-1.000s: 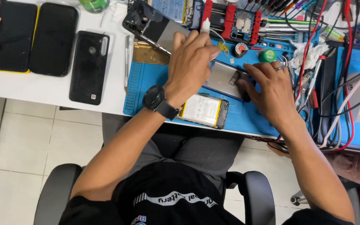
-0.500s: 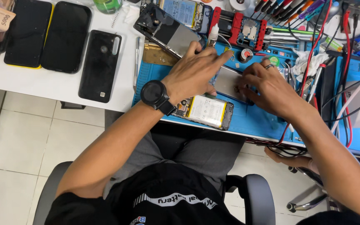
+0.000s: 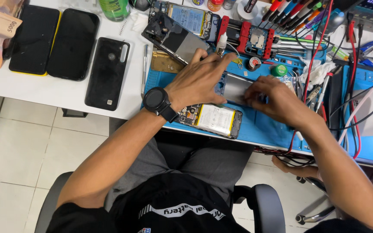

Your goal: The person removes a plastic bag from a smartphone back cover and then uses a metal spudger to pry and separate the back cover from the phone's frame. They continue to work around the edges to detach the cover completely.

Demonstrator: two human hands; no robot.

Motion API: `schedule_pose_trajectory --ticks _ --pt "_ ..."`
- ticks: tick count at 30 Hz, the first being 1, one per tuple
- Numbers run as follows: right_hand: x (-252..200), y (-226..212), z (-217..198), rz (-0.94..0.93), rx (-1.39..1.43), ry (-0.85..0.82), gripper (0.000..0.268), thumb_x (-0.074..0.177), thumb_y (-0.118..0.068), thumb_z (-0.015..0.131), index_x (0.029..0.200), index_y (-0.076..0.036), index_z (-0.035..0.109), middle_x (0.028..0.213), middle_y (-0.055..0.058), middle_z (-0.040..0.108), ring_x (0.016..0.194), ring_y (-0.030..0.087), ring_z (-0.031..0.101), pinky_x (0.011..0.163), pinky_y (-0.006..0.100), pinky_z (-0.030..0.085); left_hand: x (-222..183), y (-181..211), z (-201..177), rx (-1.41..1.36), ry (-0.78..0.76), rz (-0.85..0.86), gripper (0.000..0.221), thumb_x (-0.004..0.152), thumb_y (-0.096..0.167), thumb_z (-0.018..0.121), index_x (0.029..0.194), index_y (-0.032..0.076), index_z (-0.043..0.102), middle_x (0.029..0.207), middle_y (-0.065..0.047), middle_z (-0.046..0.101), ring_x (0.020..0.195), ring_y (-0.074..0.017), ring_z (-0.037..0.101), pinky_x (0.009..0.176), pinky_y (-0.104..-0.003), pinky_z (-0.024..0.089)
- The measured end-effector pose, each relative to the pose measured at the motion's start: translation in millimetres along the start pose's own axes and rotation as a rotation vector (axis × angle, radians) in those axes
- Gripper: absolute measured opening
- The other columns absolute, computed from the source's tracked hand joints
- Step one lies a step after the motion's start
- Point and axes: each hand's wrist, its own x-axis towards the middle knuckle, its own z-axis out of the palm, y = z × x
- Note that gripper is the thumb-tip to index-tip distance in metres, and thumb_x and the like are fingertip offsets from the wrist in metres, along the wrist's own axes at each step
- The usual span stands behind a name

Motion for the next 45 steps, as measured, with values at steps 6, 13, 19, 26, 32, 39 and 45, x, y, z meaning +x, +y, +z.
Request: schedule_pose_trajectory --ticks 6,13,19,26,32,39,45 --pt "22 15 -40 0.114 0.031 0.121 0.019 0.104 -0.01 0.085 0.121 -0.002 0.085 0.108 0.016 0.083 0.093 0.026 0.077 0.076 0.042 0.058 -62 52 -55 0.098 0.084 -0.114 0.12 0.071 0.047 0.107 0.158 0.005 0.036 0.134 -0.025 0.076 0.129 -0.0372 0.068 0.106 -0.046 0.034" --pt "10 38 -44 0.066 -0.157 0.102 0.027 0.108 0.003 0.074 0.134 0.002 0.082 0.12 0.021 0.08 0.101 0.039 0.073 0.082 0.05 0.056 -102 75 -21 0.216 0.068 -0.068 0.116 0.075 0.046 0.104 0.16 -0.001 0.041 0.125 -0.018 0.073 0.124 -0.0342 0.065 0.103 -0.048 0.039" --pt "-28 58 -35 -0.083 -0.414 0.049 0.056 0.095 -0.012 0.082 0.149 -0.004 0.073 0.14 0.016 0.078 0.118 0.041 0.066 0.105 0.052 0.051 -103 78 -10 0.212 0.069 -0.073 0.125 0.085 0.065 0.092 0.173 0.006 0.026 0.165 -0.02 0.056 0.154 -0.0334 0.05 0.113 -0.052 0.036" --pt "-28 92 -28 -0.048 -0.435 0.054 0.043 0.101 -0.013 0.077 0.144 -0.009 0.075 0.122 0.015 0.078 0.106 0.042 0.068 0.101 0.051 0.05 -102 110 9 0.012 0.277 -0.173 0.064 0.11 0.046 0.067 0.161 0.011 0.049 0.159 -0.009 0.064 0.152 -0.029 0.054 0.116 -0.049 0.038" --pt "-12 -20 -59 0.239 0.329 0.163 0.045 0.099 -0.001 0.082 0.141 -0.002 0.065 0.109 0.014 0.074 0.094 0.028 0.075 0.083 0.04 0.062 -54 118 5 -0.694 0.347 -0.432 0.074 0.095 0.053 0.065 0.155 0.013 0.055 0.147 -0.01 0.071 0.134 -0.026 0.069 0.109 -0.041 0.057" --pt "29 -92 -7 0.008 0.904 0.351 0.05 0.106 -0.015 0.073 0.146 0.006 0.053 0.112 0.017 0.069 0.085 0.025 0.073 0.08 0.033 0.066 -34 81 6 -1.413 0.812 -0.587 0.028 0.092 0.019 0.086 0.113 0.001 0.082 0.095 -0.011 0.083 0.082 -0.0194 0.08 0.078 -0.031 0.067" --pt "39 -88 48 0.266 1.074 0.539 0.014 0.103 -0.008 0.084 0.11 0.004 0.078 0.095 0.026 0.078 0.082 0.031 0.083 0.074 0.042 0.072 -44 72 5 -1.26 0.978 -0.595 0.033 0.094 0.02 0.091 0.118 0.001 0.081 0.105 -0.018 0.085 0.096 -0.025 0.084 0.082 -0.034 0.071"
